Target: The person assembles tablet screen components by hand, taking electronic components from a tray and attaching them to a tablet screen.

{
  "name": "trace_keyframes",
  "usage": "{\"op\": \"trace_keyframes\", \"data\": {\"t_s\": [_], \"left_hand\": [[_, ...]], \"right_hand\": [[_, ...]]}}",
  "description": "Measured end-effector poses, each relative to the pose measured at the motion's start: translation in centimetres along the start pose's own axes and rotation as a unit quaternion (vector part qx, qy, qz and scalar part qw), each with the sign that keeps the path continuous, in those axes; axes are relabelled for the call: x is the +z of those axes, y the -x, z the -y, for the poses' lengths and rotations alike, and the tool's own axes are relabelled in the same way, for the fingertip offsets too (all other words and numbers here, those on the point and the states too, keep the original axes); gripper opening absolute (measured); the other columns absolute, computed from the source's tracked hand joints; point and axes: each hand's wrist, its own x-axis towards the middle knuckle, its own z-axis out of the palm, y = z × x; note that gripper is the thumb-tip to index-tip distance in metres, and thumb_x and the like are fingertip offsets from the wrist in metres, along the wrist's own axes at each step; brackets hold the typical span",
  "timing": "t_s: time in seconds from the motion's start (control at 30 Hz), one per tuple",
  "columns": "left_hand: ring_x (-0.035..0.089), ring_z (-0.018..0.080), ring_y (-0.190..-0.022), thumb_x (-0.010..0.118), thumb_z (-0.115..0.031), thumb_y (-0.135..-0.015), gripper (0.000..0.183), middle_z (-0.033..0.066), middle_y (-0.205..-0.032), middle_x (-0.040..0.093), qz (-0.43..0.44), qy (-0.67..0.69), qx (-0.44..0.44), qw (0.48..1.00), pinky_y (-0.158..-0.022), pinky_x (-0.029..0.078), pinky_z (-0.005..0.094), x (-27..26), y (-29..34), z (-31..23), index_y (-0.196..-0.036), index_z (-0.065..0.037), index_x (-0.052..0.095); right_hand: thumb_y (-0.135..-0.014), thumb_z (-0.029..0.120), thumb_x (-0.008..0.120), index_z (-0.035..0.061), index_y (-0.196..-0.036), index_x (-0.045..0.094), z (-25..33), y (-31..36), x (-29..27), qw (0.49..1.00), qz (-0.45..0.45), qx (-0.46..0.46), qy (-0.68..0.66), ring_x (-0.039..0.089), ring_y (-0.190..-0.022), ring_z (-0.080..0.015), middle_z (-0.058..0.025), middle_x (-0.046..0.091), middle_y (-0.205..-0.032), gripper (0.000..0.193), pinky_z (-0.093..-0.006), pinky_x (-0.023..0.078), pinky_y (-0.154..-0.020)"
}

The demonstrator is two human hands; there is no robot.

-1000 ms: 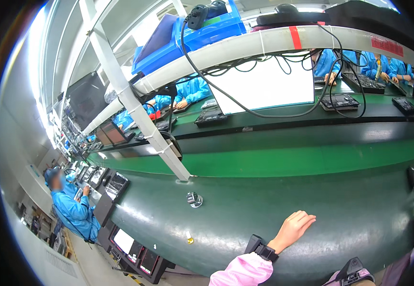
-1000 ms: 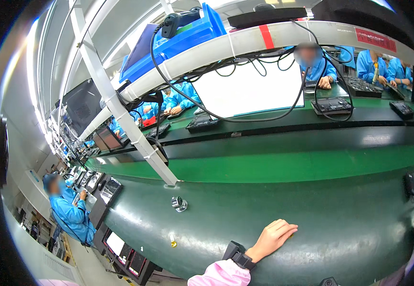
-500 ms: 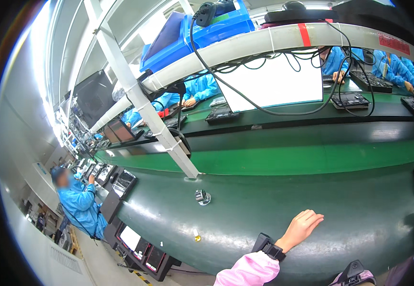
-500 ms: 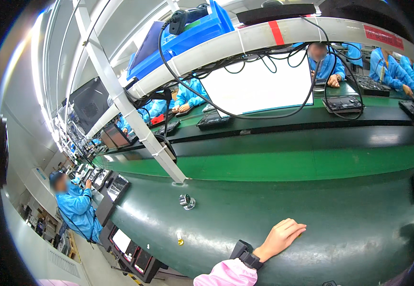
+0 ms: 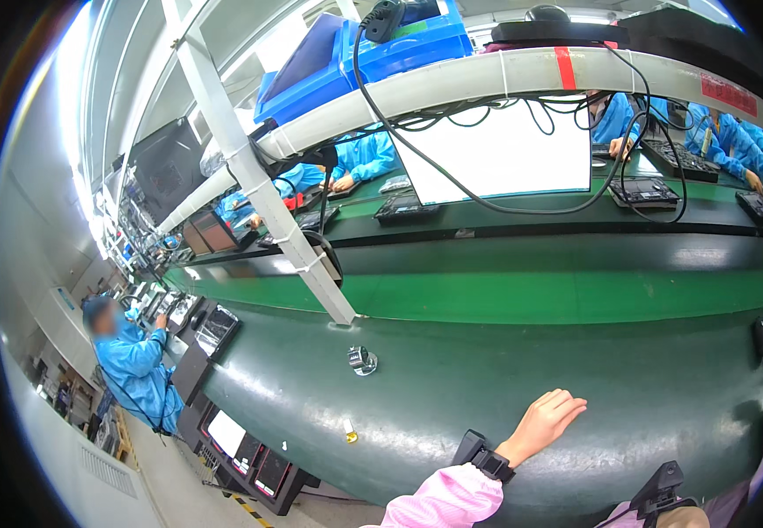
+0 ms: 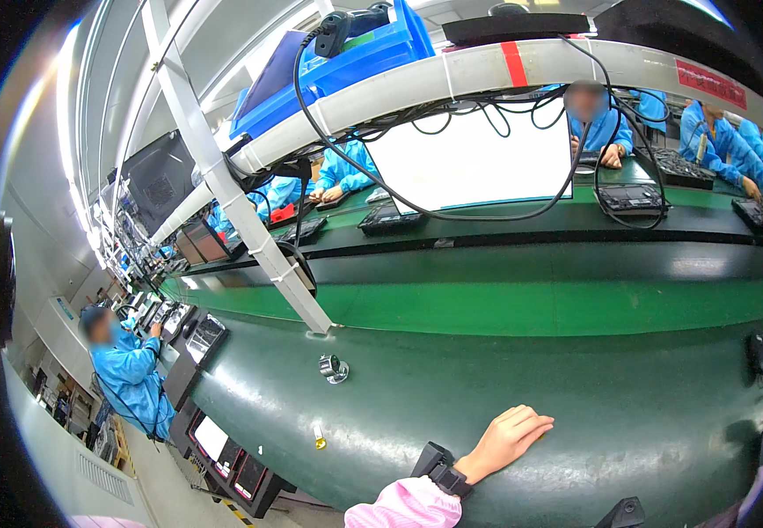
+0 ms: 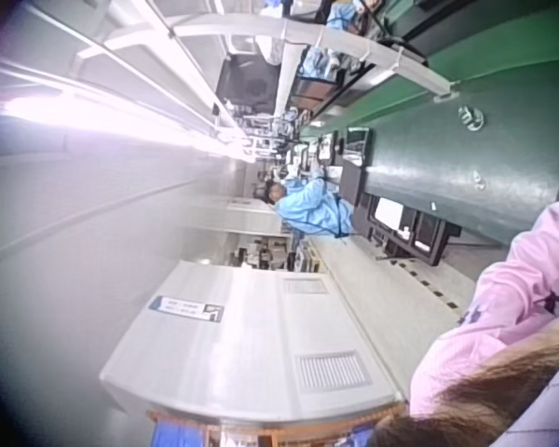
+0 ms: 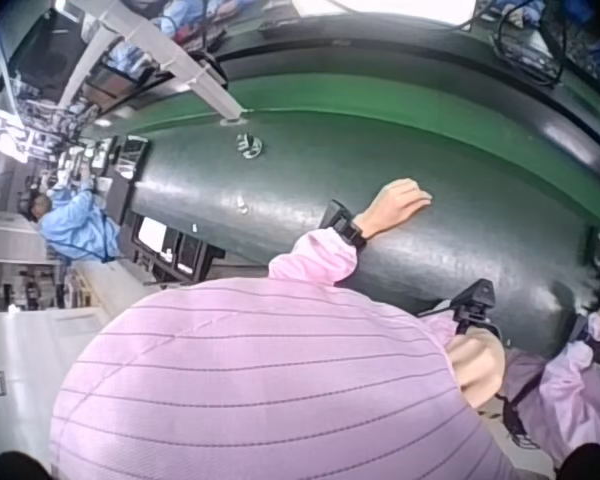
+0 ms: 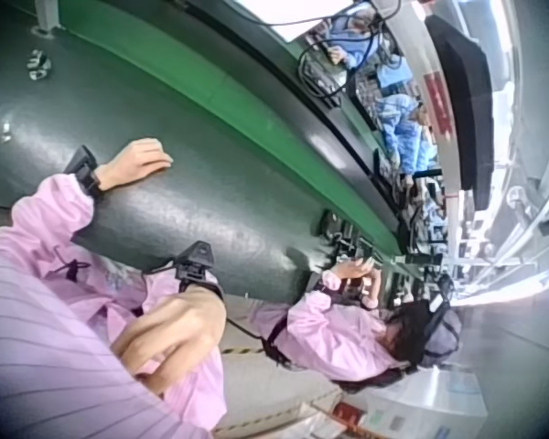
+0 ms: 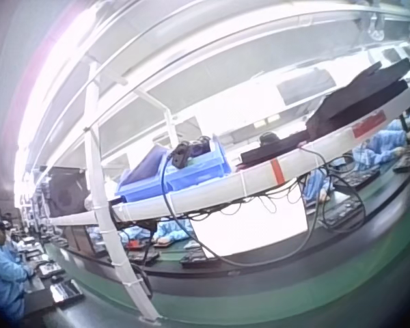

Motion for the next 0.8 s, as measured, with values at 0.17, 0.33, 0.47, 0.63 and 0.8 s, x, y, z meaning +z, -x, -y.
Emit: {"op": "trace_keyframes", "data": {"t_s": [0.17,0.33,0.47,0.63,0.8], "left_hand": [[0.056,0.0219,-0.069,0.069,-0.007,-0.080,0.012,0.0067,-0.074,0.056,-0.006,0.002,0.004,1.000,-0.062,0.047,0.0322,-0.2,-0.2,-0.2,-0.091,-0.002,0.064],[0.056,0.0217,-0.069,0.069,-0.007,-0.080,0.012,0.0066,-0.075,0.056,-0.008,-0.002,0.011,1.000,-0.062,0.047,0.0320,-0.1,-0.2,-0.1,-0.091,-0.003,0.064],[0.056,0.0213,-0.068,0.069,-0.006,-0.080,0.012,0.0063,-0.074,0.055,-0.009,0.000,0.009,1.000,-0.061,0.047,0.0320,-0.1,-0.1,0.0,-0.090,-0.003,0.064],[0.056,0.0216,-0.068,0.069,-0.007,-0.080,0.012,0.0063,-0.074,0.055,-0.008,-0.003,0.011,1.000,-0.061,0.047,0.0320,0.0,-0.1,-0.1,-0.090,-0.003,0.064],[0.056,0.0219,-0.068,0.069,-0.007,-0.080,0.012,0.0063,-0.073,0.055,-0.007,-0.004,0.009,1.000,-0.061,0.047,0.0322,0.1,0.0,0.0,-0.090,-0.003,0.064]], "right_hand": [[-0.085,0.002,0.054,0.0010,-0.063,0.059,0.0,0.1,0.0,1.000,-0.003,0.011,-0.008,0.052,-0.053,-0.0241,-0.0189,0.060,-0.073,0.023,-0.0311,0.039,-0.044],[-0.085,0.002,0.054,0.0036,-0.061,0.058,0.1,-0.1,0.2,1.000,-0.002,0.014,0.016,0.051,-0.052,-0.0239,-0.0177,0.058,-0.071,0.024,-0.0310,0.039,-0.044],[-0.086,0.002,0.053,0.0041,-0.062,0.058,0.0,-0.1,0.5,1.000,-0.008,0.014,0.009,0.051,-0.053,-0.0238,-0.0160,0.058,-0.071,0.025,-0.0306,0.038,-0.044],[-0.089,0.001,0.057,-0.0053,-0.077,0.065,0.2,0.7,-0.1,0.997,0.067,0.008,-0.033,0.060,-0.073,-0.0328,-0.0135,0.059,-0.076,0.016,-0.0337,0.048,-0.061],[-0.087,0.001,0.059,-0.0057,-0.075,0.065,0.3,1.0,-0.1,0.998,0.061,0.000,-0.031,0.061,-0.074,-0.0319,-0.0145,0.060,-0.074,0.015,-0.0330,0.049,-0.058]]}}
